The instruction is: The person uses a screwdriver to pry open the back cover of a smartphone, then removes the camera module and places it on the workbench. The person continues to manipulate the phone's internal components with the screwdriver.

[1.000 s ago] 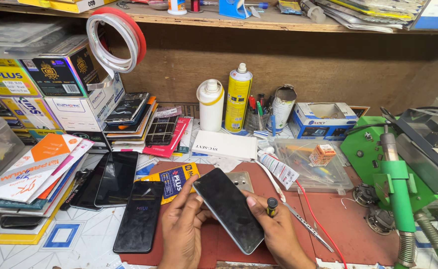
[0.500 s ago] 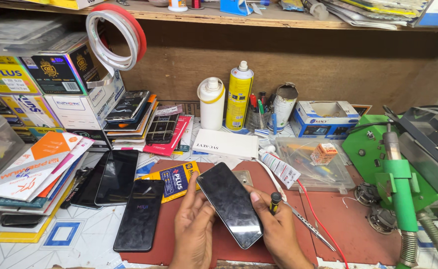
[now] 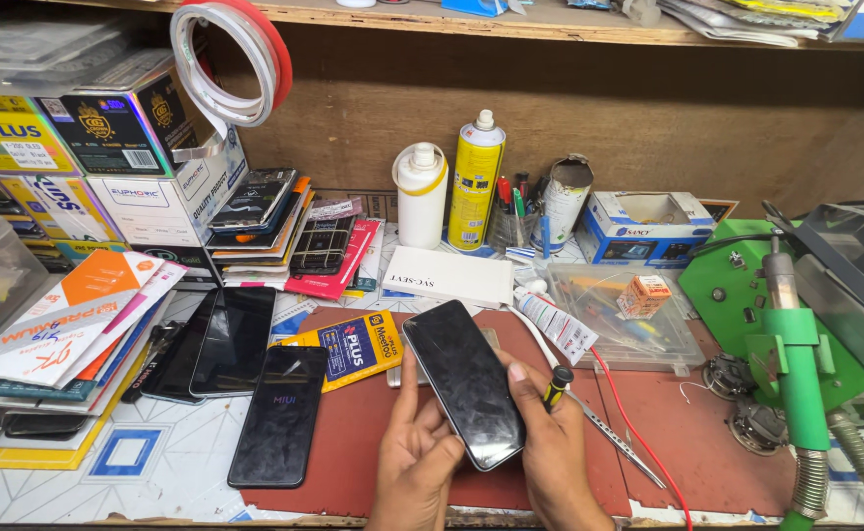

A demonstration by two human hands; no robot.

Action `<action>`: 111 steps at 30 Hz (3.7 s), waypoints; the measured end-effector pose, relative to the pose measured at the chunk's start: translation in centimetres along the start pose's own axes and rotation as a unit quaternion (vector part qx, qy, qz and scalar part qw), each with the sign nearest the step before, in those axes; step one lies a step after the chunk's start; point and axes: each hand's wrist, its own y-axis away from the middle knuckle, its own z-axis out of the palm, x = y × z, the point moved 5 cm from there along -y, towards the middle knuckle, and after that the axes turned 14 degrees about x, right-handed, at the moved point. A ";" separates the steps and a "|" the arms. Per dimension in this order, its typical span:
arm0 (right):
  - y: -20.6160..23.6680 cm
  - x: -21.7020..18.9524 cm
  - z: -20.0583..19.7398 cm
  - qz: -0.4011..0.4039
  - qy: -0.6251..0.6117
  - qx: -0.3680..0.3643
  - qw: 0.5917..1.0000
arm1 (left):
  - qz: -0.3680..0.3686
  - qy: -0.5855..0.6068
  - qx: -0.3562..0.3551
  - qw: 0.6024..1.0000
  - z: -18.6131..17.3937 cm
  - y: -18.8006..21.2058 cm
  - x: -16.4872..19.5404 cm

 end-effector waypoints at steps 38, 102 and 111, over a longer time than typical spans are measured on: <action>2.9 0.2 1.1 -0.264 0.212 -0.193 0.921 | -0.076 -0.115 0.065 0.988 -1.3 -1.7 2.9; 3.6 -0.3 0.6 -0.355 0.253 -0.213 0.874 | -0.057 -0.166 0.161 0.971 -0.4 -1.6 4.5; 3.8 -0.1 0.6 -0.361 0.229 -0.172 0.887 | -0.040 -0.155 0.171 0.972 -0.3 -1.5 4.0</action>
